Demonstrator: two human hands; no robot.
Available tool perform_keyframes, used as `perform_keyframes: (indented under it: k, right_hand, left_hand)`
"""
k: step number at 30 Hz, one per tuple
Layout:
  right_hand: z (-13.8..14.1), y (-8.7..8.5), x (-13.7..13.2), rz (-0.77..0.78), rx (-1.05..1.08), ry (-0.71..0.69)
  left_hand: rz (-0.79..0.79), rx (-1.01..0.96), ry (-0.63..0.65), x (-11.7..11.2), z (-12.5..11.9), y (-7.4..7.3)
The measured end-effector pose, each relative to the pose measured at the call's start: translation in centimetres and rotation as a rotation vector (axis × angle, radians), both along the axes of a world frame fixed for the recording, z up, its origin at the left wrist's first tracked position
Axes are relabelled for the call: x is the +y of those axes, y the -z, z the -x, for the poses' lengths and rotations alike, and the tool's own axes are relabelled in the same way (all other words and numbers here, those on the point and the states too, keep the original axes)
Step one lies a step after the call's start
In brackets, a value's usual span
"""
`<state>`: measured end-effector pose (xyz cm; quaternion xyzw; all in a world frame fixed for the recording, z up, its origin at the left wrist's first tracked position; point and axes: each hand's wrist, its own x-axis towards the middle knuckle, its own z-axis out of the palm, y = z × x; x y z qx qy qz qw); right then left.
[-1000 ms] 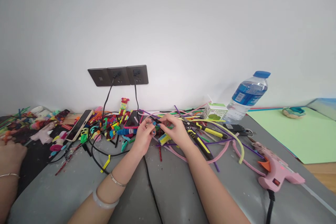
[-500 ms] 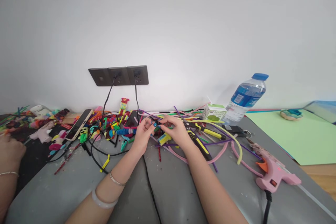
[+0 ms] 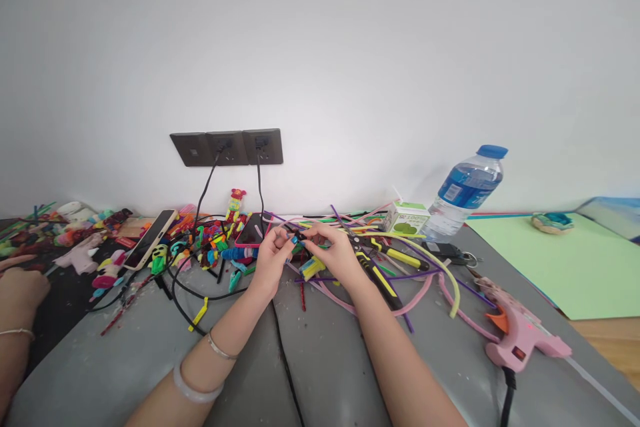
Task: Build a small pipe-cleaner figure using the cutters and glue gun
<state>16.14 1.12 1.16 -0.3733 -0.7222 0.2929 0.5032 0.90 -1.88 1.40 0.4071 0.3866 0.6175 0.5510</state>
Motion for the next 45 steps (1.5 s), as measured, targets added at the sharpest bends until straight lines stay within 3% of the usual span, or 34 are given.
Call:
perform_keyframes:
  k: [6,23,45]
  right_hand:
    - [0.09,-0.42,-0.22,0.028,0.007,-0.018]
    - [0.33,-0.7,-0.51,-0.08,-0.11,0.02]
    - [0.37,-0.65,-0.51,-0.061,-0.105,0.013]
  left_hand:
    - [0.05,0.004,-0.063,0.1,0.05,-0.13]
    - [0.031,0.031,-0.013,0.19,0.05,0.13]
    - [0.131,-0.028,-0.024,0.41,0.16,0.1]
